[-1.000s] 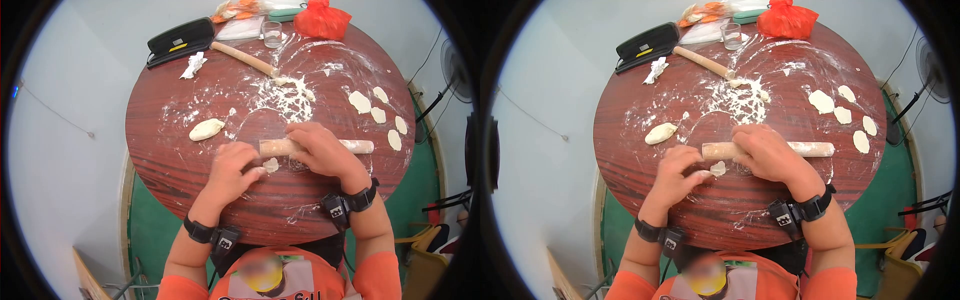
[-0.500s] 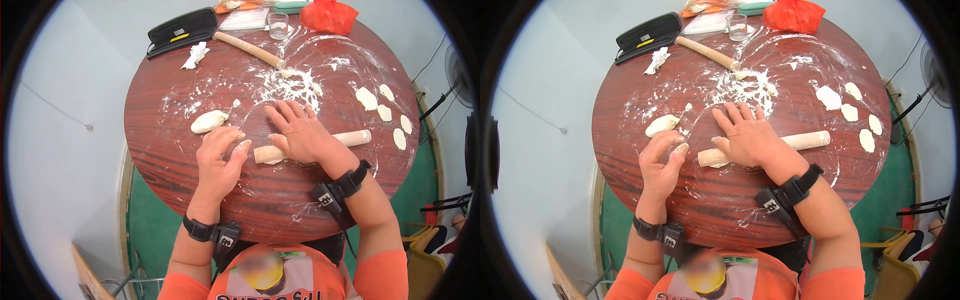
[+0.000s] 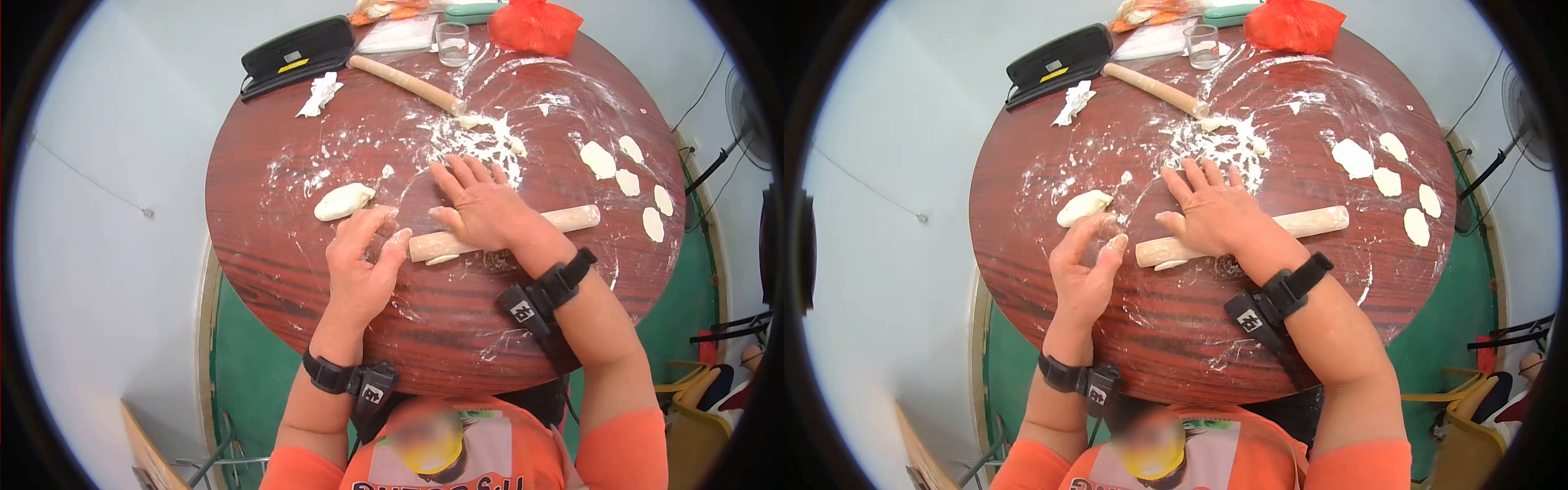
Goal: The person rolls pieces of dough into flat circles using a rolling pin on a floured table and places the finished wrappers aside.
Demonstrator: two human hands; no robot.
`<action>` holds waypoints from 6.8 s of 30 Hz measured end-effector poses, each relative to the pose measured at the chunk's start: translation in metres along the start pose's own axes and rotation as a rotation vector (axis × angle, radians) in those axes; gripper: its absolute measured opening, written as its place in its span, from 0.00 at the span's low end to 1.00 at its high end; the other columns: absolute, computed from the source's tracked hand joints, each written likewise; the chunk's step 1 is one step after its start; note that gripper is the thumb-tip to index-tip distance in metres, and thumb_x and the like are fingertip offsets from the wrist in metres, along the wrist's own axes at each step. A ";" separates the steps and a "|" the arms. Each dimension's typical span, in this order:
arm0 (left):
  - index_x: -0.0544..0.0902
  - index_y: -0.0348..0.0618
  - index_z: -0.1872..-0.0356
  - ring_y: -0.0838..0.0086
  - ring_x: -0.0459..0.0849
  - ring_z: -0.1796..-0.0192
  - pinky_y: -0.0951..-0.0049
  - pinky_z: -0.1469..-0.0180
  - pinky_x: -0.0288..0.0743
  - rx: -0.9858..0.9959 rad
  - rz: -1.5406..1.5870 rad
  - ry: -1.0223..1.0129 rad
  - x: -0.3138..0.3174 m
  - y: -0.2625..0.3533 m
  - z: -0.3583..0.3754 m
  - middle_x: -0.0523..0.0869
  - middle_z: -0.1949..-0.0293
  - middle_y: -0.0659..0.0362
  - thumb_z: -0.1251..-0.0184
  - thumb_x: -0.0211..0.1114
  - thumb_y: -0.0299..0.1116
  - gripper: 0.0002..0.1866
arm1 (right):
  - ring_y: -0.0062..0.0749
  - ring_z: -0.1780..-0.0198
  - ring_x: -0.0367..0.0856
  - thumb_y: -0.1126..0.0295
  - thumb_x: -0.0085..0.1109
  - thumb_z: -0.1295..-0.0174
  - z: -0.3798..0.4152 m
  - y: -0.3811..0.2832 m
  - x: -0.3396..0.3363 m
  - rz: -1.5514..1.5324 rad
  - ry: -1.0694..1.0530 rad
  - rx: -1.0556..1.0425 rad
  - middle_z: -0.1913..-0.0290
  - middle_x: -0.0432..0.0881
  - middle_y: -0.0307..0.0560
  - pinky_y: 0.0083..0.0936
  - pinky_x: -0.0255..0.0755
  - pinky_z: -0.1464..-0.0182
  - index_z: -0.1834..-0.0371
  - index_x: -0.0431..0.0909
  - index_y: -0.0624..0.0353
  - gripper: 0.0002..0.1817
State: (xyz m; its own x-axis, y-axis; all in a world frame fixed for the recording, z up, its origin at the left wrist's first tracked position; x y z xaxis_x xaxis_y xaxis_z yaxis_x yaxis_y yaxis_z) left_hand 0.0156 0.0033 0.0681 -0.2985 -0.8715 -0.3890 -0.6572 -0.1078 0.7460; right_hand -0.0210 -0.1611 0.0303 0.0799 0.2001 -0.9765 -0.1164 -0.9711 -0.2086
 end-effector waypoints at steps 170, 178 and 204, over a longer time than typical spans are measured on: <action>0.81 0.32 0.57 0.80 0.77 0.70 0.80 0.67 0.72 0.172 -0.047 -0.107 0.006 0.010 0.013 0.83 0.65 0.57 0.43 0.62 0.17 0.12 | 0.52 0.28 0.54 0.55 0.57 0.40 0.016 0.020 -0.021 0.018 0.324 0.099 0.29 0.58 0.56 0.54 0.50 0.31 0.28 0.54 0.53 0.38; 0.82 0.37 0.59 0.68 0.82 0.64 0.72 0.61 0.77 0.120 -0.071 -0.072 0.003 0.007 0.009 0.85 0.65 0.53 0.48 0.67 0.20 0.13 | 0.44 0.41 0.68 0.63 0.64 0.48 0.057 -0.003 -0.026 -0.256 0.243 -0.304 0.48 0.72 0.50 0.43 0.60 0.37 0.62 0.76 0.62 0.15; 0.82 0.39 0.63 0.68 0.80 0.65 0.69 0.53 0.69 0.275 -0.177 -0.150 0.006 0.029 0.008 0.85 0.66 0.56 0.50 0.65 0.20 0.11 | 0.50 0.32 0.59 0.55 0.59 0.42 0.057 -0.013 -0.023 -0.136 0.146 -0.322 0.33 0.61 0.53 0.49 0.59 0.35 0.41 0.69 0.53 0.27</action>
State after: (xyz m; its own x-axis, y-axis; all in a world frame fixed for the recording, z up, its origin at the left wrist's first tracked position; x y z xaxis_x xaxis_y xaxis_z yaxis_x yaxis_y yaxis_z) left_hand -0.0106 -0.0013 0.0826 -0.2483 -0.7688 -0.5893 -0.8634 -0.1002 0.4945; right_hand -0.0782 -0.1457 0.0528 0.2160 0.3323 -0.9181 0.2200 -0.9327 -0.2858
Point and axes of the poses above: each hand's wrist, its own z-axis away from the middle knuckle, its own x-axis out of the palm, y = z × x, the point moved 7 cm from there along -z, towards the middle knuckle
